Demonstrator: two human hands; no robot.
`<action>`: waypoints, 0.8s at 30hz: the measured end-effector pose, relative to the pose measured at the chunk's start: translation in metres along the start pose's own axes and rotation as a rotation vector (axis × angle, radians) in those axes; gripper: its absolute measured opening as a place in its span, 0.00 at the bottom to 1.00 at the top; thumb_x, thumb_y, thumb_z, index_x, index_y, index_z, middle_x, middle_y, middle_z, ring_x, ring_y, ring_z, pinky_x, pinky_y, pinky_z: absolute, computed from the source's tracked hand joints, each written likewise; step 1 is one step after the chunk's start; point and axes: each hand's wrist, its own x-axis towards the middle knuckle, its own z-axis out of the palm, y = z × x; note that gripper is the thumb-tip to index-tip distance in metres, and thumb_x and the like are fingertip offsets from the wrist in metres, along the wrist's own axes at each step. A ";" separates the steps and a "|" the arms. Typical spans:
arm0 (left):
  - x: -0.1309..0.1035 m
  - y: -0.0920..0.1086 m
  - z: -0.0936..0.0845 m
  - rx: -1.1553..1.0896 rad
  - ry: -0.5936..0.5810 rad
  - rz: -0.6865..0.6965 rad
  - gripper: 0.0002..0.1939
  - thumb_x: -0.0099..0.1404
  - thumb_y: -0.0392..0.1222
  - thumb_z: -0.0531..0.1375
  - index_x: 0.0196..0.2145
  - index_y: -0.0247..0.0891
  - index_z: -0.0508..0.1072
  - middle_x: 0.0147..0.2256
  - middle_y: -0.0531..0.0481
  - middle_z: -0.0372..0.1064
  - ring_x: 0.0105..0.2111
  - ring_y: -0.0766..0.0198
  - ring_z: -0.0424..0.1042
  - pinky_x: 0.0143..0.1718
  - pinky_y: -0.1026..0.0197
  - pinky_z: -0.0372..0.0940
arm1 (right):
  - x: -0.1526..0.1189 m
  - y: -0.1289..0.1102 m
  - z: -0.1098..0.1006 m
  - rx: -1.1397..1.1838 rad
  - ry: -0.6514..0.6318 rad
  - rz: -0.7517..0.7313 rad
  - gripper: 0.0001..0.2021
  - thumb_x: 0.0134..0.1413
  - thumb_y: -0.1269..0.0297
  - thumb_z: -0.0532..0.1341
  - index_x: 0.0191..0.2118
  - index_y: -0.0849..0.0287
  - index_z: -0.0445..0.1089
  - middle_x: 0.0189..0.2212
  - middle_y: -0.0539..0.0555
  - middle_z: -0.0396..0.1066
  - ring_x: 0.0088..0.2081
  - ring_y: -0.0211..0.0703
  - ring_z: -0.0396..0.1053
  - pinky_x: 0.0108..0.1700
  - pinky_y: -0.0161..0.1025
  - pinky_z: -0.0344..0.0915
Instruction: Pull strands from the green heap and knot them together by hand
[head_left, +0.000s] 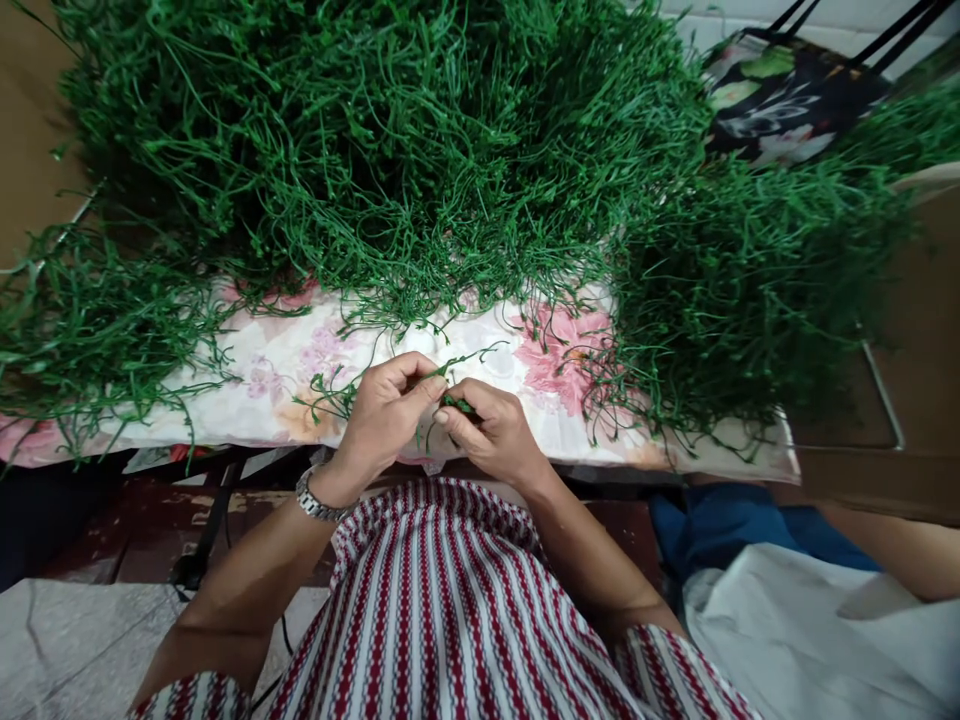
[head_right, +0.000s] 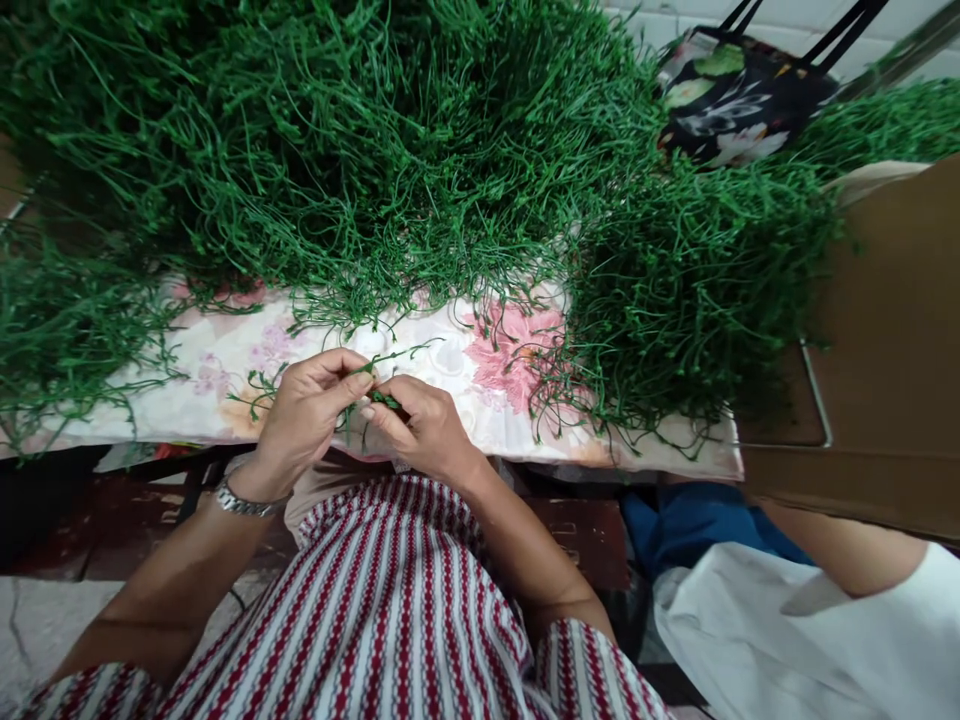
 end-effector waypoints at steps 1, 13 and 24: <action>0.000 0.000 0.001 -0.037 0.010 0.005 0.03 0.53 0.33 0.61 0.23 0.35 0.70 0.21 0.56 0.63 0.24 0.72 0.61 0.27 0.68 0.56 | 0.000 0.001 0.000 0.069 -0.030 0.039 0.10 0.57 0.61 0.56 0.28 0.61 0.63 0.21 0.46 0.58 0.23 0.31 0.55 0.27 0.30 0.53; -0.003 0.010 0.016 -0.547 -0.002 -0.202 0.05 0.52 0.31 0.58 0.23 0.35 0.64 0.19 0.55 0.62 0.20 0.73 0.58 0.22 0.70 0.53 | 0.002 0.004 0.014 0.567 -0.033 0.185 0.16 0.53 0.53 0.58 0.24 0.60 0.59 0.18 0.45 0.51 0.20 0.29 0.47 0.23 0.30 0.49; 0.009 0.030 0.004 -0.475 0.029 0.002 0.10 0.57 0.36 0.59 0.24 0.38 0.59 0.16 0.60 0.51 0.16 0.74 0.52 0.23 0.67 0.56 | -0.008 0.002 0.010 0.452 -0.086 -0.028 0.15 0.58 0.57 0.54 0.24 0.60 0.60 0.18 0.46 0.57 0.20 0.31 0.54 0.22 0.31 0.53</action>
